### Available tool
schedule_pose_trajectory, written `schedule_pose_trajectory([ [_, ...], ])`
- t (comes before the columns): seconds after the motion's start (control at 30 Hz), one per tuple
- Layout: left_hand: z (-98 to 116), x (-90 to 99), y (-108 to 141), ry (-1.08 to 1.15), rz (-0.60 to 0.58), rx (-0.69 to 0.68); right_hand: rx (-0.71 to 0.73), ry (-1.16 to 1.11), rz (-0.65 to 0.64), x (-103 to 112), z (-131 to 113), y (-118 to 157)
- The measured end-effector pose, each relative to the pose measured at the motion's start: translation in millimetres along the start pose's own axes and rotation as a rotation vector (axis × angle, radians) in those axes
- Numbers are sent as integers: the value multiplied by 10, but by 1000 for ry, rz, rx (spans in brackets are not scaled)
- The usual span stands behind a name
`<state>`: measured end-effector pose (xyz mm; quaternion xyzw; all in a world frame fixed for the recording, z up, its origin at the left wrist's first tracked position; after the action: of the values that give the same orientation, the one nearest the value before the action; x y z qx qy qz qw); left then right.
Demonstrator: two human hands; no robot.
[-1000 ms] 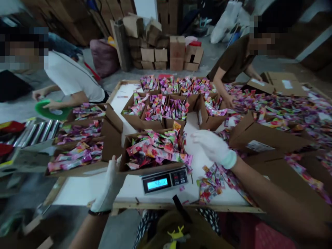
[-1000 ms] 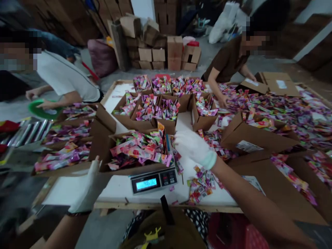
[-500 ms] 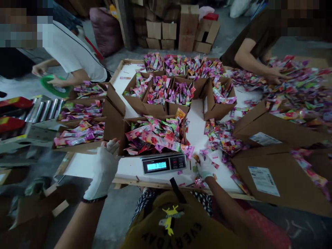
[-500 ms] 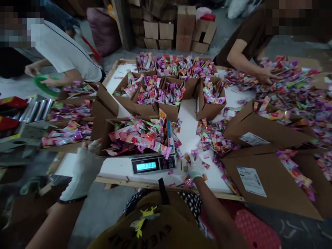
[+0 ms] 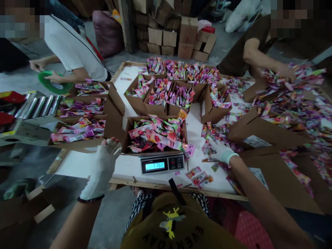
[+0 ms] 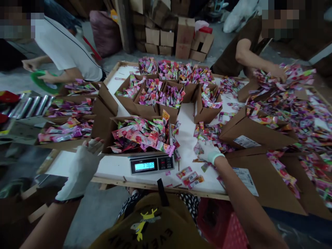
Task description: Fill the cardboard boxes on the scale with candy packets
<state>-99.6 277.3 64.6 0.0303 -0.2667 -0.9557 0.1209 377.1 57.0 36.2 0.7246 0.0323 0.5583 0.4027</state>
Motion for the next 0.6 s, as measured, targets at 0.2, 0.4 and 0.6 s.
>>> schedule_pose_trajectory([
  [0.2, 313, -124, 367, -121, -159, -504, 646, -196, 305, 940, -1264, 749],
  [0.4, 584, -336, 631, -342, -374, -822, 965, -180, 571, 1132, -1621, 1047],
  [0.6, 108, 3, 50, -64, -185, -357, 224, -149, 816, 1594, -575, 1162],
])
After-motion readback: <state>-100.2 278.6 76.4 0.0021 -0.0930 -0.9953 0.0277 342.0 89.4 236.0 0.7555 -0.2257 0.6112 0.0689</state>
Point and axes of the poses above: each hand's wrist, its own y-axis away from the middle knuckle, its own x-axis out of the back of the hand, z = x × y, the point moved 3 cm from there along -y, towards the middle knuckle, and after that the axes turned 7 degrees about -x, right-handed, at the moved point
